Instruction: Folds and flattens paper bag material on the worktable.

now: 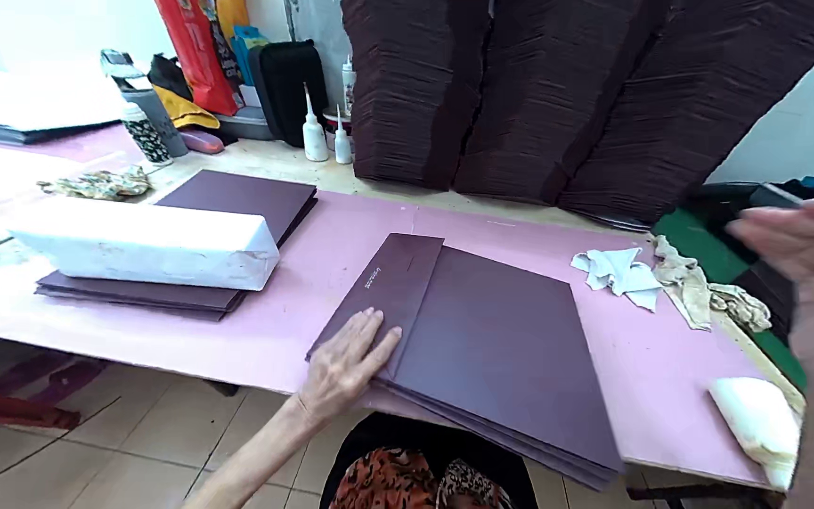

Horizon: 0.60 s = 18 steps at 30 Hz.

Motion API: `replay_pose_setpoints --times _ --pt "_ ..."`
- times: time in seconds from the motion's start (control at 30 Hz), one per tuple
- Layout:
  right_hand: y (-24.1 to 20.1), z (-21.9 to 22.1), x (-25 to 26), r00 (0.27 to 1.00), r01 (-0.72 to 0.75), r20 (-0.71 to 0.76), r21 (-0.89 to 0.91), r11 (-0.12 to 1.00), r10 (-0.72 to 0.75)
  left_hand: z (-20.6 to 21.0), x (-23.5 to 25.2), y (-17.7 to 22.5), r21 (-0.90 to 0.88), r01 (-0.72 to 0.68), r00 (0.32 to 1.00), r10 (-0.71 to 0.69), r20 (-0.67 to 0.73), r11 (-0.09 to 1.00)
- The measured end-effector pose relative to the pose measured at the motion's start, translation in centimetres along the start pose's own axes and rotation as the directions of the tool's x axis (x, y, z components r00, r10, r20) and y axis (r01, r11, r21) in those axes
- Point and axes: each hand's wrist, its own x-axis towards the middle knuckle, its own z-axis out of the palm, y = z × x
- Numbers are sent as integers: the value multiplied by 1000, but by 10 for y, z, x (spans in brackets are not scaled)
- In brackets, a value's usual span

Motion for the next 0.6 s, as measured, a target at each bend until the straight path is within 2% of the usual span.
replay_pose_setpoints --times 0.07,0.13,0.2,0.27,0.3,0.37,0.4,0.43,0.53,0.6 --pt "-26 56 -17 979 -33 197 -110 993 54 -11 -15 23 2 -11 999 11 41 1000" --pt "-43 126 -36 903 73 430 -159 985 3 -24 -25 45 -14 -1 992 3 122 1000" --pt "-47 200 -68 777 186 621 -76 980 -99 -34 -34 66 -25 23 980 -18 200 999" --pt "-59 263 -109 620 197 760 85 977 -192 -34 -40 79 -14 47 978 -43 204 999" --pt "-65 286 -128 540 162 807 180 970 -240 -32 -43 83 4 61 984 -61 168 998" --pt "-76 311 -148 435 38 859 283 959 -270 -27 -47 86 83 83 990 -91 104 993" --pt "-77 317 -148 414 30 874 265 964 -253 -25 -47 88 86 100 989 -108 98 991" --pt "-72 321 -145 416 82 877 226 971 -239 -25 -46 90 69 124 986 -131 107 990" --pt "-38 335 -125 495 327 832 90 941 -252 -26 -39 96 45 144 977 -150 153 989" --pt "-18 345 -102 519 378 818 42 925 -249 -27 -35 98 70 127 974 -138 181 989"
